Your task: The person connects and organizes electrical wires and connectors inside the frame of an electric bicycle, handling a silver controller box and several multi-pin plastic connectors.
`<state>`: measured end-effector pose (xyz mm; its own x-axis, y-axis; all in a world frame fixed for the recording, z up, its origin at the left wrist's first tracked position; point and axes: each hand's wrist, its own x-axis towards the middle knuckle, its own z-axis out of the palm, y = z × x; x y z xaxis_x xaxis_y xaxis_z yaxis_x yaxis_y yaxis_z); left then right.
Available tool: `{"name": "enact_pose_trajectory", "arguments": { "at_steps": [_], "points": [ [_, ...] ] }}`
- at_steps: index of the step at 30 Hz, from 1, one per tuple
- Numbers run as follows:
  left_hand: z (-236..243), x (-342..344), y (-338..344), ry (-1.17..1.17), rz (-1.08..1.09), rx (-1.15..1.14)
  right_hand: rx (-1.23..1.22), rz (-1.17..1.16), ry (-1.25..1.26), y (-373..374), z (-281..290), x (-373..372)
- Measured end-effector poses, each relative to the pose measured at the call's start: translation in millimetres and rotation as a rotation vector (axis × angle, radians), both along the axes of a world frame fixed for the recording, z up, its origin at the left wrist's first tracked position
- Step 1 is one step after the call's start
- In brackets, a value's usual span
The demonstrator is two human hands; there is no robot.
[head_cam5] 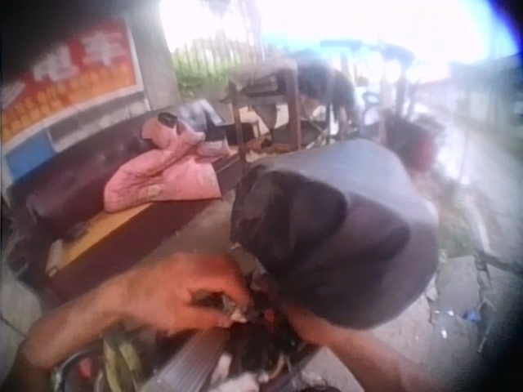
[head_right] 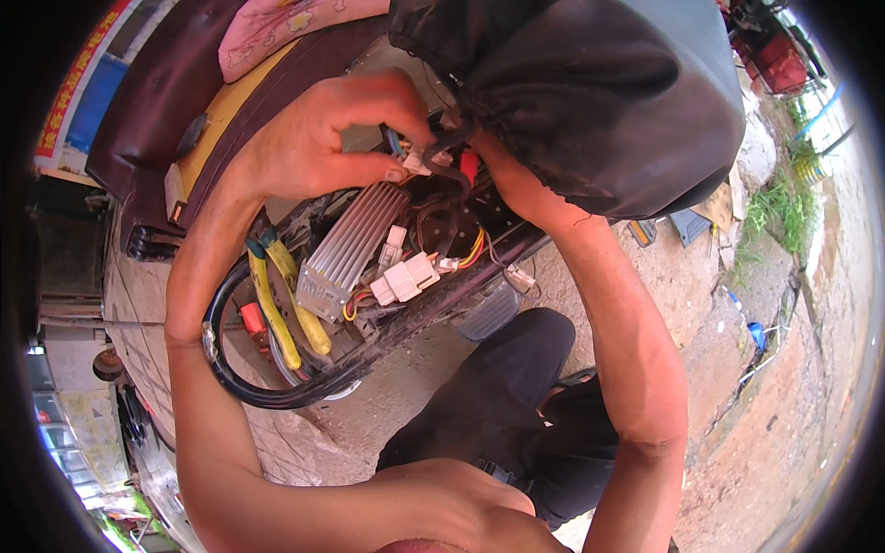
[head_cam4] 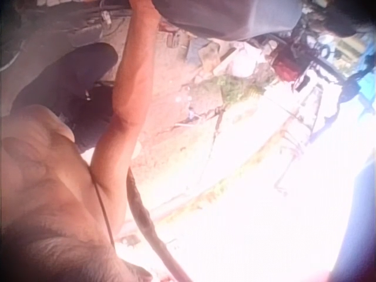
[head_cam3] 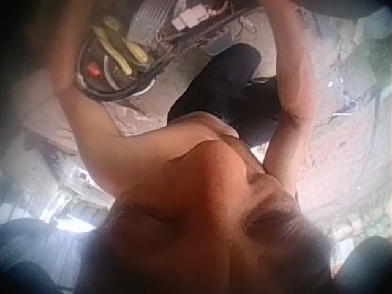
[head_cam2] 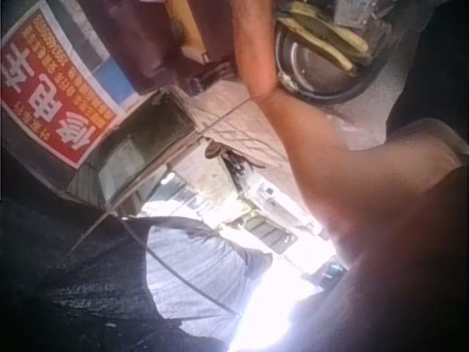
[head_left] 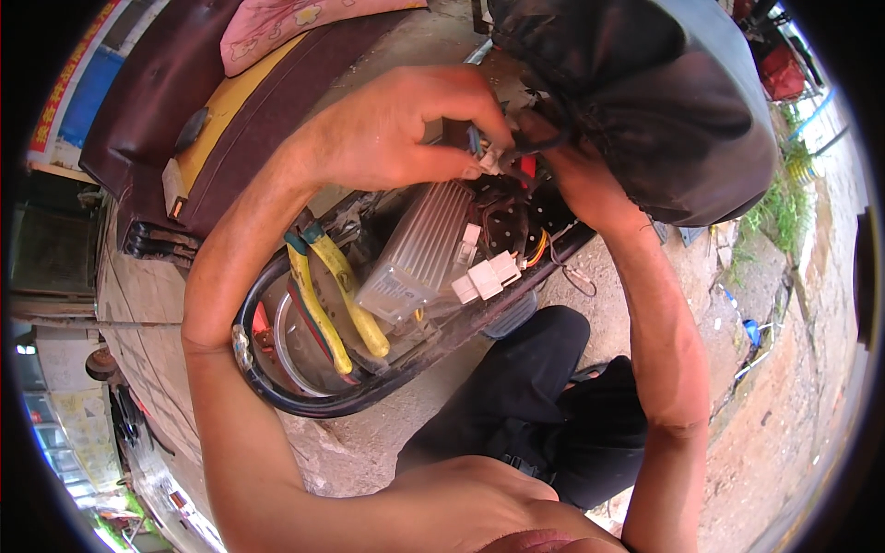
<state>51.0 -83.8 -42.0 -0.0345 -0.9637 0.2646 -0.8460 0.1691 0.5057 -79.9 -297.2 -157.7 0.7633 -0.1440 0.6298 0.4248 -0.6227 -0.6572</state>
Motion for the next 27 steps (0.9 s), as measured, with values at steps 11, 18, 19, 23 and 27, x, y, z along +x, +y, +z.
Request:
{"name": "enact_pose_trajectory", "arguments": {
  "at_steps": [11,18,19,23,27],
  "points": [
    [-30.7,5.2,-9.6,0.409,0.234,-0.118,-0.278,-0.071,-0.069,-8.3,-14.9,25.7],
    [-27.5,0.4,-12.8,0.195,0.300,-0.201,0.104,0.251,0.338,2.2,30.2,-1.3],
    [-25.0,-3.0,-12.9,0.057,0.348,-0.216,0.160,0.296,0.380,6.2,30.2,0.0],
    [-17.7,-12.1,-19.0,0.090,0.380,-0.191,0.112,0.327,0.241,12.3,27.0,3.5],
    [-21.8,2.9,-16.8,0.401,0.321,-0.169,0.300,0.372,0.486,-1.6,27.1,1.0]
  ]
}}
